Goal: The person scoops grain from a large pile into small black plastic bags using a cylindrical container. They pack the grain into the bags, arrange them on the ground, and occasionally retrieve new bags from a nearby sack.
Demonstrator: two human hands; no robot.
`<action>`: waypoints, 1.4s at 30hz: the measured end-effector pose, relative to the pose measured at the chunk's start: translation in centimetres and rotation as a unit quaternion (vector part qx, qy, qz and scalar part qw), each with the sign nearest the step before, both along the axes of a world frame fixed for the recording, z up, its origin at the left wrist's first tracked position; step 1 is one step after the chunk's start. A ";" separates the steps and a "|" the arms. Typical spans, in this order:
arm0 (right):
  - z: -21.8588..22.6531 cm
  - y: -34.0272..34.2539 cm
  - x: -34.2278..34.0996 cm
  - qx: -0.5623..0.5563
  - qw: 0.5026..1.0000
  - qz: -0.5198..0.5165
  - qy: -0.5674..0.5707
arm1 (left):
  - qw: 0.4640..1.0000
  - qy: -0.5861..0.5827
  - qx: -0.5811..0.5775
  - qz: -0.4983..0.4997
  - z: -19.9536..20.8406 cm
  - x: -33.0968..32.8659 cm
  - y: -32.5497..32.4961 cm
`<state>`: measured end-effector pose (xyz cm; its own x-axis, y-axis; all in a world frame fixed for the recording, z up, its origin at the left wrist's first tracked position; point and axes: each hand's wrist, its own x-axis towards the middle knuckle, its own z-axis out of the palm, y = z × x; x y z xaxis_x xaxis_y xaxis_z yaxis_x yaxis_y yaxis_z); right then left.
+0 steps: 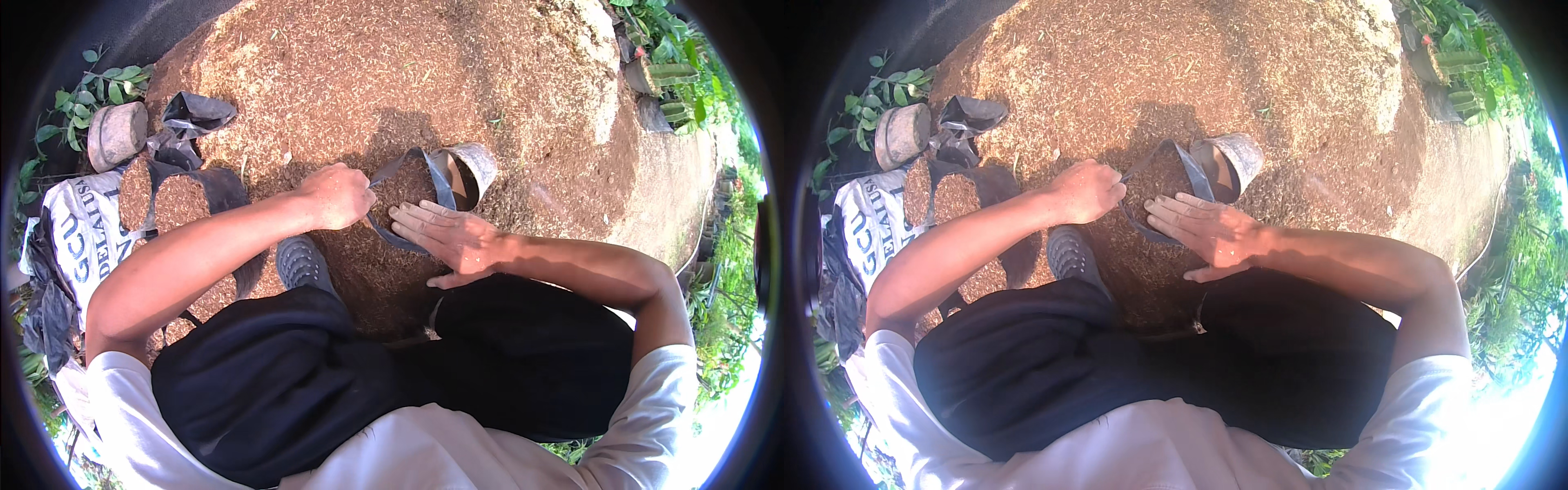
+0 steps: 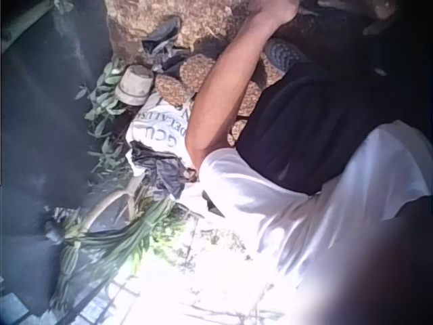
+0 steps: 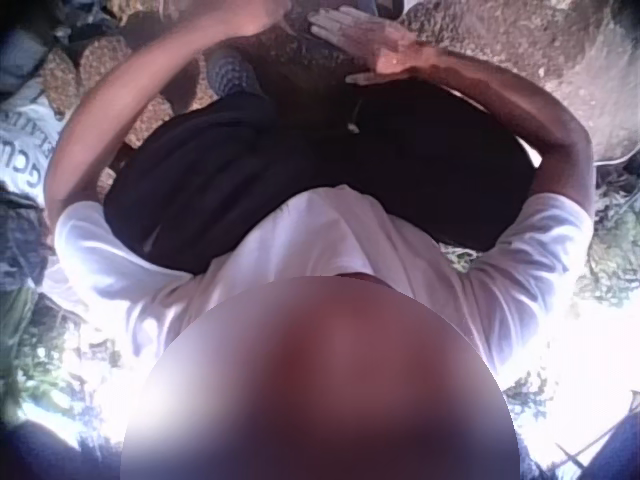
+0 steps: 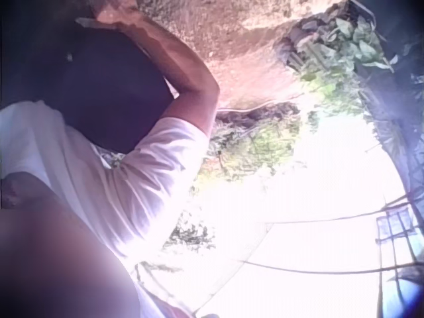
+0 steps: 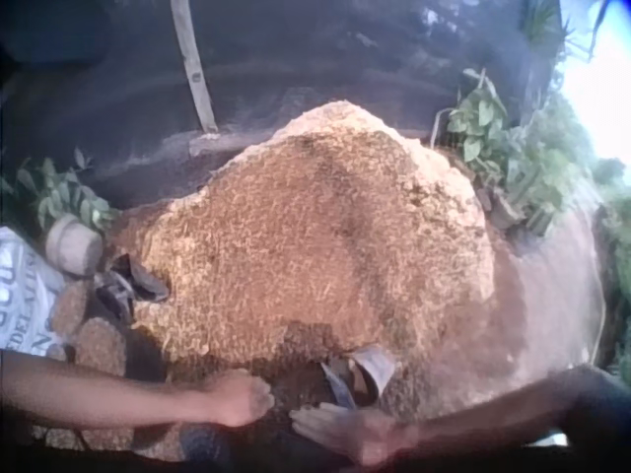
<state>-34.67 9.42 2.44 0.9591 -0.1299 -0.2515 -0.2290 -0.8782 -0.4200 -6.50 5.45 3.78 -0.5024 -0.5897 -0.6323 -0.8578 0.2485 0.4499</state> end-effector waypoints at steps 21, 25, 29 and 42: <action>-2.2 -2.0 1.8 0.015 0.983 -0.182 -0.003 | 0.993 -0.023 0.108 0.041 0.1 0.4 -1.0; -2.2 -2.0 0.3 0.031 0.983 -0.170 0.058 | 0.995 -0.004 0.093 0.033 -0.1 0.7 -0.9; -2.5 -1.4 0.6 0.018 0.987 -0.147 0.057 | 0.997 0.004 0.069 0.018 -0.3 0.6 -0.9; -2.6 -5.5 -6.2 0.027 0.821 -0.570 0.024 | 0.847 0.166 0.243 0.443 -0.5 5.1 -4.5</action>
<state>-40.91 3.95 -0.19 0.2105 -0.9232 -0.3214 -0.9065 -0.0613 -0.4176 -1.37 0.91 3.24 -0.1959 -0.5390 -0.8192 -0.4169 -0.7104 0.5671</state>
